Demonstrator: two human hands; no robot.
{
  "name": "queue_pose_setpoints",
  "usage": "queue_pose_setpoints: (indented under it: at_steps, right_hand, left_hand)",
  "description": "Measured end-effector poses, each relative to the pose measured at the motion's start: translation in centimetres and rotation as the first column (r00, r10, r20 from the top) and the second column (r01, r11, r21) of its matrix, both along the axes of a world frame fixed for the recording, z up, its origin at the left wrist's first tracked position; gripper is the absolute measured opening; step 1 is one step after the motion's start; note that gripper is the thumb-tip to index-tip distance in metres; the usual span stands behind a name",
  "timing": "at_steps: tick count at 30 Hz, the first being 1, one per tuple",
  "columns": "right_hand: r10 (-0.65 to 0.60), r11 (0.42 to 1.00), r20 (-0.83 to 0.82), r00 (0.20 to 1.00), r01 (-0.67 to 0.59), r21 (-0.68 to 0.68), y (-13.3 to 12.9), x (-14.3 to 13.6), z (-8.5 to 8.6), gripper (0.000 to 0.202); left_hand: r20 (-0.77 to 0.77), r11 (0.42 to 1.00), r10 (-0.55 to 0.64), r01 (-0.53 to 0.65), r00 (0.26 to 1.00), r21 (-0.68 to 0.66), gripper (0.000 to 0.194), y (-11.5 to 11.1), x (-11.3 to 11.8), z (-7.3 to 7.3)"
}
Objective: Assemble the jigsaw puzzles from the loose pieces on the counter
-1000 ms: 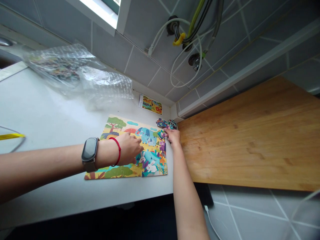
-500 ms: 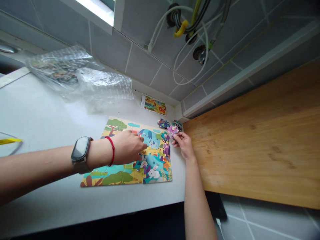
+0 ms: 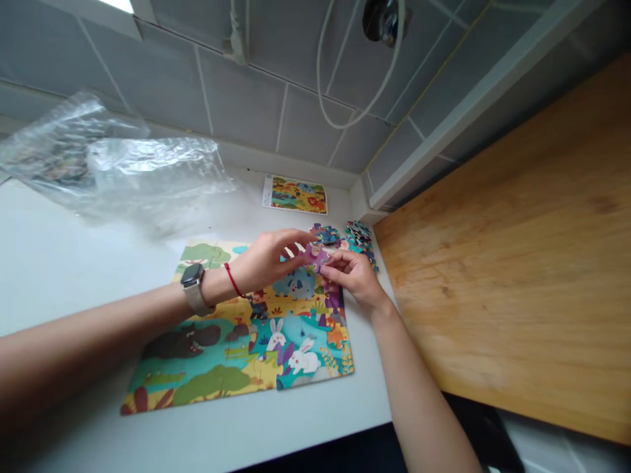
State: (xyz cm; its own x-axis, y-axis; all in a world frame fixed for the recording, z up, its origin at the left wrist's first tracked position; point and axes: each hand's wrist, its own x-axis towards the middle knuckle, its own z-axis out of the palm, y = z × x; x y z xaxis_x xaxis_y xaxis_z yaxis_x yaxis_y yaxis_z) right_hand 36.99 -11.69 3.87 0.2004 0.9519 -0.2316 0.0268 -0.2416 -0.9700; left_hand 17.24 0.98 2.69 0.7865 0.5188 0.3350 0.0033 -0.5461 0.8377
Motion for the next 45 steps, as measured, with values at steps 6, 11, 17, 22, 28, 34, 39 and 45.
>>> queue_pose_setpoints:
  at_steps: [6,11,17,22,28,34,39,45]
  right_hand:
    - [-0.003,0.996,0.075,0.997,-0.003,0.085,0.0,-0.1,0.1,0.053]
    - [-0.167,0.958,0.194,0.967,0.113,0.264,0.0,0.6,-0.8,0.039]
    - [-0.184,0.97,0.567,0.803,0.056,0.236,-1.1,2.0,-0.5,0.019]
    - [-0.049,0.991,0.752,0.658,-0.061,0.117,-1.4,2.4,-0.4,0.028]
    - [-0.021,0.99,0.772,0.636,-0.095,0.105,-1.4,2.3,-0.7,0.04]
    - [-0.006,0.996,0.754,0.657,-0.066,0.066,-1.5,2.4,-0.7,0.038]
    - [-0.045,0.994,0.758,0.651,-0.046,0.098,-1.5,2.2,-0.8,0.041]
    - [-0.001,0.994,0.755,0.655,-0.084,0.073,-1.7,2.1,-0.8,0.047]
  left_hand:
    - [0.163,0.92,-0.002,0.066,0.987,-0.386,0.03,-0.3,0.2,-1.5]
    - [0.08,0.985,-0.1,0.11,0.992,-0.13,0.02,-0.7,-0.1,-1.5]
    - [0.006,0.963,-0.201,0.196,0.98,0.186,0.035,-1.2,-0.1,-1.6]
    - [-0.018,0.968,-0.095,0.096,0.995,0.231,0.031,-1.5,-0.2,-1.7]
    - [-0.185,0.909,0.022,0.057,0.983,0.413,0.042,-1.7,-0.5,-1.8]
    - [-0.282,0.884,0.036,0.101,0.959,0.456,0.033,-1.6,-0.4,-2.1]
    - [-0.225,0.895,-0.135,0.217,0.965,0.391,0.032,-1.3,-0.4,-2.4]
    - [-0.15,0.924,-0.145,0.188,0.978,0.333,0.04,-1.4,-0.4,-2.2]
